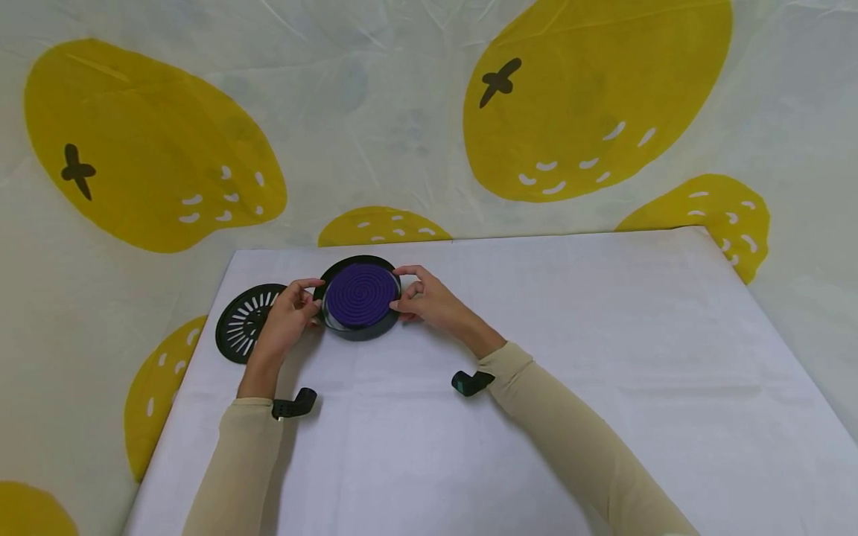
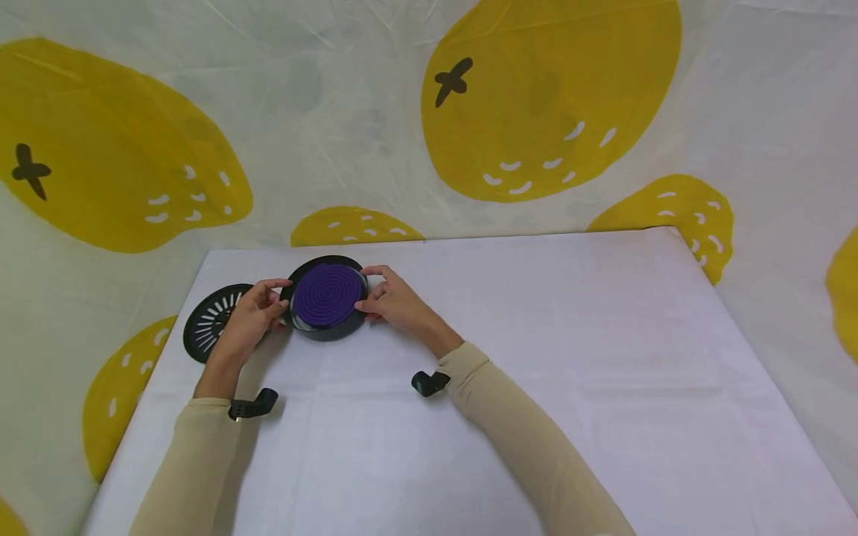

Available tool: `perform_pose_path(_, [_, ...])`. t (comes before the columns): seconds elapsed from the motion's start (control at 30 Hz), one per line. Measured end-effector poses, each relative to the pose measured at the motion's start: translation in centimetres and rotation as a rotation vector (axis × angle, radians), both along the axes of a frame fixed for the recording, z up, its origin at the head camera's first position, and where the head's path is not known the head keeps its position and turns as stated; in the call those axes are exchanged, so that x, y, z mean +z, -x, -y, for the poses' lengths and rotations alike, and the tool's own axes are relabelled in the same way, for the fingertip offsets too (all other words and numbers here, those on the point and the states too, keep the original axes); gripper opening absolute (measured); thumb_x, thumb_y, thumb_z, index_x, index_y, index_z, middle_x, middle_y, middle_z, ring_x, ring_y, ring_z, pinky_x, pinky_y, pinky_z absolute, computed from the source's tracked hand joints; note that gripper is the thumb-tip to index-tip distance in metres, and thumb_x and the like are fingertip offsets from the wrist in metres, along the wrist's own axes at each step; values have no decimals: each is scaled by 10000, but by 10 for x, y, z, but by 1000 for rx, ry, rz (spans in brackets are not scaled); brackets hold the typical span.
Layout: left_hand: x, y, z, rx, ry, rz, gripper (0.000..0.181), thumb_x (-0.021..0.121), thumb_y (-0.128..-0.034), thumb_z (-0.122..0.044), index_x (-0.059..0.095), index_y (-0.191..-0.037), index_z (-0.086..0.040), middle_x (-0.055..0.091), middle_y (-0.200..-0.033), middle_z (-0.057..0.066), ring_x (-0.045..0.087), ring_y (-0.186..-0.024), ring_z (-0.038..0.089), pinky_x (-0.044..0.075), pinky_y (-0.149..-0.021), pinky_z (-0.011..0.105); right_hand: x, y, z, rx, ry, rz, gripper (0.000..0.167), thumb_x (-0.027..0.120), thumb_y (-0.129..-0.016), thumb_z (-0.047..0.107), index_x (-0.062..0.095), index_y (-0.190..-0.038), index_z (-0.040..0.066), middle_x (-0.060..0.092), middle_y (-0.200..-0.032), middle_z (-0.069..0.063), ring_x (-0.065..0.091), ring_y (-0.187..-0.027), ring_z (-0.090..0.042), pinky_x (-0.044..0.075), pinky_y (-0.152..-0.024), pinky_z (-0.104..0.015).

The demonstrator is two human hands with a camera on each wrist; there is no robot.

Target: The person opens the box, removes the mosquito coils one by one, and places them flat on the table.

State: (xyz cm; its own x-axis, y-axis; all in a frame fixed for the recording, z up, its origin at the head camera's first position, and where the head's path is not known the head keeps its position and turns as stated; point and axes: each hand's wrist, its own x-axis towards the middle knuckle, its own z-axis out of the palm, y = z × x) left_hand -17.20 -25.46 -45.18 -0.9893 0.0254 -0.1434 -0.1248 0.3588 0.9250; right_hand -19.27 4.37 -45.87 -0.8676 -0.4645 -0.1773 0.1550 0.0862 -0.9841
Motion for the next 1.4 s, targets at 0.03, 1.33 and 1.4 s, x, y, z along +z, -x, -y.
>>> perform_pose_path(0.03, [0,0,0,3,-8,2,439,560,-1004,9,487,-1437,-1,438,-910,41,514,-687,152,586,-676,382,0,0,0,2,0,0,666,757,-908,97,424,-1478,184,617,-913,-107,683,-880,-440,592,-810,-468])
perform_pose_path(1.33, [-1,-1,-2,30,-52,20,449,581,-1000,-6,496,-1439,-45,433,-896,38,537,-720,164,595,-651,394,31,19,-1,92,-287,-128,588,743,-917,119,476,-1439,72,648,-956,-109,704,-882,-332,554,-772,-323])
perform_pose_path(1.4, [-1,-1,-2,32,-50,30,453,580,-1001,-7,495,-1443,-51,432,-900,38,534,-720,168,595,-655,400,35,21,-1,84,-285,-136,576,737,-918,113,485,-1434,58,655,-973,-114,702,-894,-334,566,-791,-332])
